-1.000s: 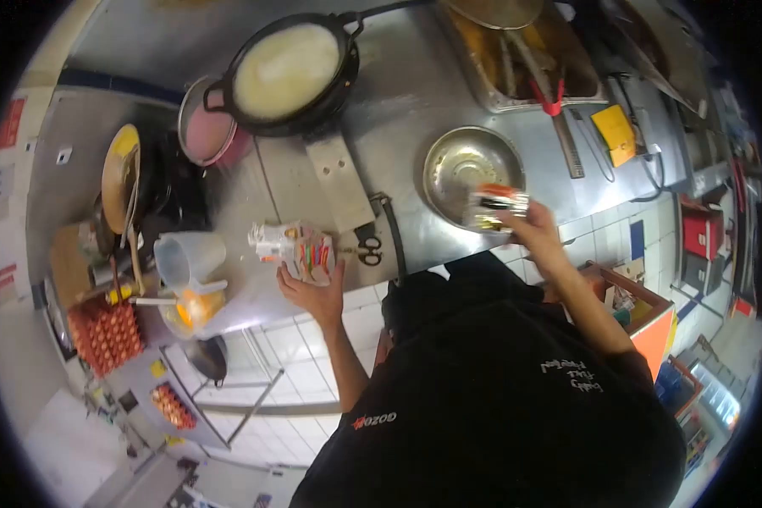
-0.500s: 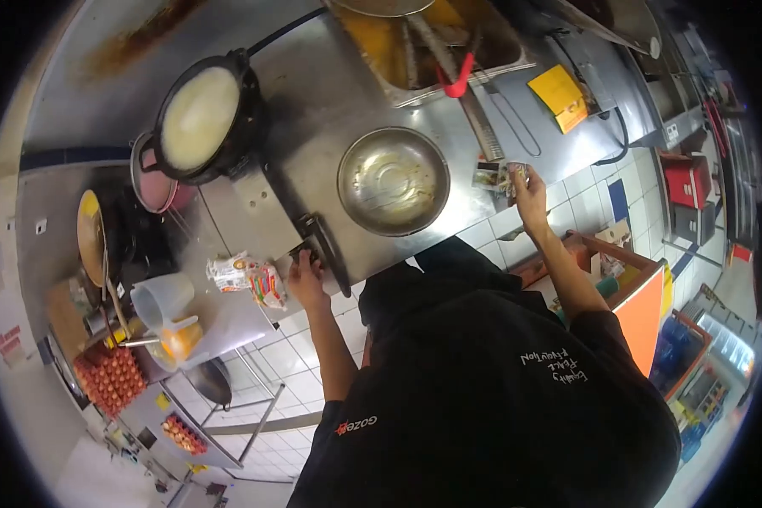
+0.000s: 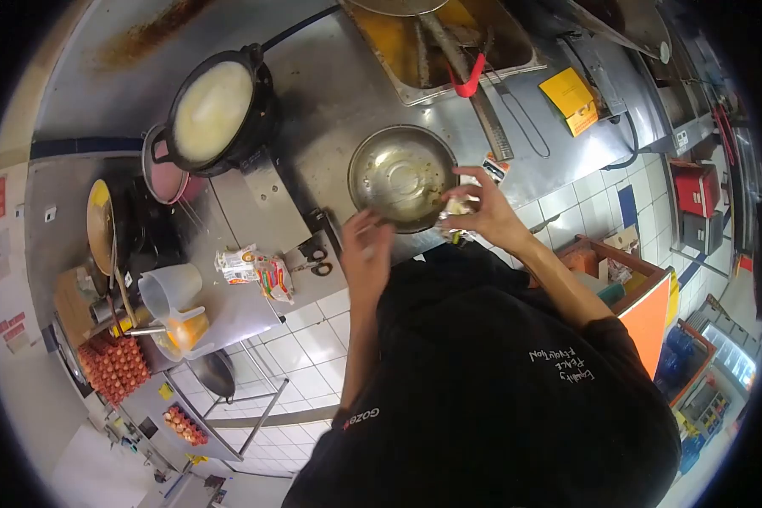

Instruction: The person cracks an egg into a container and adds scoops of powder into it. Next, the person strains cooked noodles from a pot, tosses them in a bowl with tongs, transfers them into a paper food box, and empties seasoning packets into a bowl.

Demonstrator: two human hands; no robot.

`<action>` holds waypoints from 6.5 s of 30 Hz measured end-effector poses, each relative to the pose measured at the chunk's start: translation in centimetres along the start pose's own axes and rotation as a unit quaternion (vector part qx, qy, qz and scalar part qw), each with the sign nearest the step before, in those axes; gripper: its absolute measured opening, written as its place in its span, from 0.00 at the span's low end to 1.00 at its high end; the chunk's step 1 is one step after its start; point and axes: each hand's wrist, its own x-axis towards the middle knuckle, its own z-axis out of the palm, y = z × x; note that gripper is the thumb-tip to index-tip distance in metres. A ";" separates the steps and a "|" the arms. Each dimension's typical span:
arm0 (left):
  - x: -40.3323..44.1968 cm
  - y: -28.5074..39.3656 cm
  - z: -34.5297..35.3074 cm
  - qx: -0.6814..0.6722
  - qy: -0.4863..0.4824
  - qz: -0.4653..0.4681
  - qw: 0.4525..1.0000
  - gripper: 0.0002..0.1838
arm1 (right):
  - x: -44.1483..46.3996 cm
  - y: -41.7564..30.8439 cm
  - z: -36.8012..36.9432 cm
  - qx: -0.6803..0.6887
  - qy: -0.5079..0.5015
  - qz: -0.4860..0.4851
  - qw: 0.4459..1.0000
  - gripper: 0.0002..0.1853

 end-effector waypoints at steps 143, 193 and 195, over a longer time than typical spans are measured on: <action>10.6 0.0 3.0 0.196 -0.147 0.139 0.959 0.18 | 10.0 3.6 1.7 -0.225 0.040 -0.196 0.954 0.05; -1.4 -21.4 -27.8 0.547 0.114 0.147 0.816 0.49 | 6.2 3.7 6.9 -0.396 0.219 -0.114 0.884 0.09; -2.0 -20.9 -28.3 0.487 0.101 0.130 0.858 0.49 | 5.3 3.6 7.4 -0.415 0.219 -0.114 0.876 0.10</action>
